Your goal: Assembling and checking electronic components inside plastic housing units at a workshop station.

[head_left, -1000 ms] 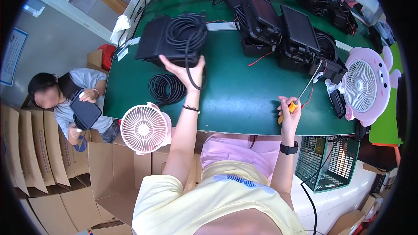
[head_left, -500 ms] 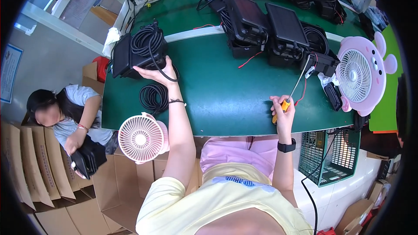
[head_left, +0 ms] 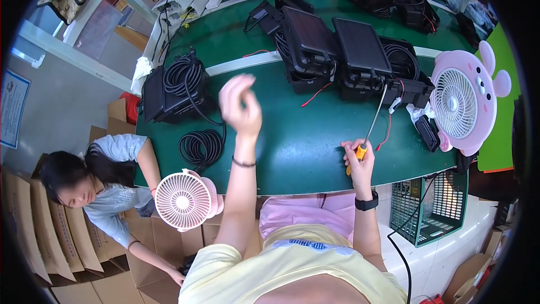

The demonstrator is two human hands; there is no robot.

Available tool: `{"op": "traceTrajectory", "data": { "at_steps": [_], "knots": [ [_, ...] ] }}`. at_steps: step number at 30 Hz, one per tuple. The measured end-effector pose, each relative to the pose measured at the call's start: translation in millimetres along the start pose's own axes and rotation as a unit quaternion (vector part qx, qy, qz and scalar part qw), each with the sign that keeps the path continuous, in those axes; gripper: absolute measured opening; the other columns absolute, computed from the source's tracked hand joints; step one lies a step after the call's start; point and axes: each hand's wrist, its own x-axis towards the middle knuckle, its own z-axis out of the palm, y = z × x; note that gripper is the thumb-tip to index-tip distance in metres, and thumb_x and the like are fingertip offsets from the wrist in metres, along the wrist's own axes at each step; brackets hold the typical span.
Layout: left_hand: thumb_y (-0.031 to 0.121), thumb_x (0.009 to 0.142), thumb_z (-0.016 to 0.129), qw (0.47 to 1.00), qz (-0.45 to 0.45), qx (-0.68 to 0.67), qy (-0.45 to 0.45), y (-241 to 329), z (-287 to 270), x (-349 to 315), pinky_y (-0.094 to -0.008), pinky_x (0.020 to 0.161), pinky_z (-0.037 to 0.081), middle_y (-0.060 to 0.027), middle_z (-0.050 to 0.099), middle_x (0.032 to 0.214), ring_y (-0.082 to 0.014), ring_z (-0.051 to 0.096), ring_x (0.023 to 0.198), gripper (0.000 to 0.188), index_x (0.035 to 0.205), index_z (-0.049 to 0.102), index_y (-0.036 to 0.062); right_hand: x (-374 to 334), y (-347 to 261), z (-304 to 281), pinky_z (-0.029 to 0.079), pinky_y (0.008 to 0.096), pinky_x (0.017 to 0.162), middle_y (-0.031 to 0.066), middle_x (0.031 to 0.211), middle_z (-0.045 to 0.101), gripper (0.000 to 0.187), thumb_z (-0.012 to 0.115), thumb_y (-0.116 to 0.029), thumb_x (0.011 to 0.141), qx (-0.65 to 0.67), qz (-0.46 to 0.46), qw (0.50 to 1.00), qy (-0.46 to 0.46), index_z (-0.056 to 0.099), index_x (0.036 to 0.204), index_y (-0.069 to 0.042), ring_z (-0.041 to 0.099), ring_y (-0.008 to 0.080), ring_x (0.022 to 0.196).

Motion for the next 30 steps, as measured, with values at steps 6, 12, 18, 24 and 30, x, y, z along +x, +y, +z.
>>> {"op": "traceTrajectory", "data": {
  "at_steps": [6,12,18,24,30],
  "knots": [
    [-0.007,0.08,0.057,0.974,-0.029,0.091,-0.205,-99.5,128.3,34.2,-0.0413,0.099,0.046,-0.0143,0.058,0.127,-0.035,0.056,0.118,0.042,0.116,0.063,0.0132,-0.3,5.5,-1.2,0.046,0.0193,0.055,0.0131,0.096,0.07,0.012,0.062,0.0,0.092,-0.003,-0.006,1.0,0.001,0.051,0.092,-0.006,0.055,0.0054,0.064],
    [-0.009,0.076,0.063,0.922,-0.005,0.088,-0.378,-141.7,167.4,54.1,-0.065,0.108,0.032,-0.0171,0.02,0.158,-0.0448,0.026,0.143,0.081,0.143,0.044,0.0324,-3.6,8.6,-2.8,0.046,0.0198,0.054,0.013,0.095,0.071,0.011,0.061,0.001,0.091,-0.011,-0.017,1.0,0.011,0.052,0.093,-0.005,0.056,0.0056,0.063],
    [-0.002,0.07,0.073,0.878,-0.023,0.184,-0.441,-142.2,175.3,65.4,-0.051,0.079,0.057,-0.0248,0.042,0.134,-0.0459,0.066,0.093,0.069,0.127,0.046,0.0268,-3.4,8.7,-5.0,0.045,0.0198,0.052,0.0128,0.093,0.071,0.011,0.061,0.0,0.091,-0.031,-0.015,0.999,0.016,0.052,0.093,-0.005,0.055,0.0055,0.061],
    [0.021,0.077,0.082,0.939,-0.183,0.111,-0.27,-143.6,147.1,48.3,-0.053,0.082,0.054,-0.0221,0.044,0.125,-0.0506,0.063,0.094,0.05,0.115,0.05,0.0176,1.4,7.7,-2.8,0.046,0.0203,0.054,0.0131,0.094,0.07,0.011,0.061,0.003,0.091,-0.022,-0.019,0.999,0.015,0.052,0.094,-0.004,0.055,0.0056,0.062],
    [0.024,0.072,0.087,0.945,-0.29,0.1,-0.113,-165.9,122.0,36.5,-0.0471,0.093,0.048,-0.0162,0.048,0.121,-0.0399,0.055,0.109,0.05,0.107,0.052,0.0171,0.8,9.2,-2.8,0.045,0.0199,0.054,0.0128,0.095,0.069,0.011,0.061,0.003,0.091,-0.008,-0.02,1.0,-0.003,0.052,0.094,-0.004,0.054,0.0053,0.063]
  ]
}}
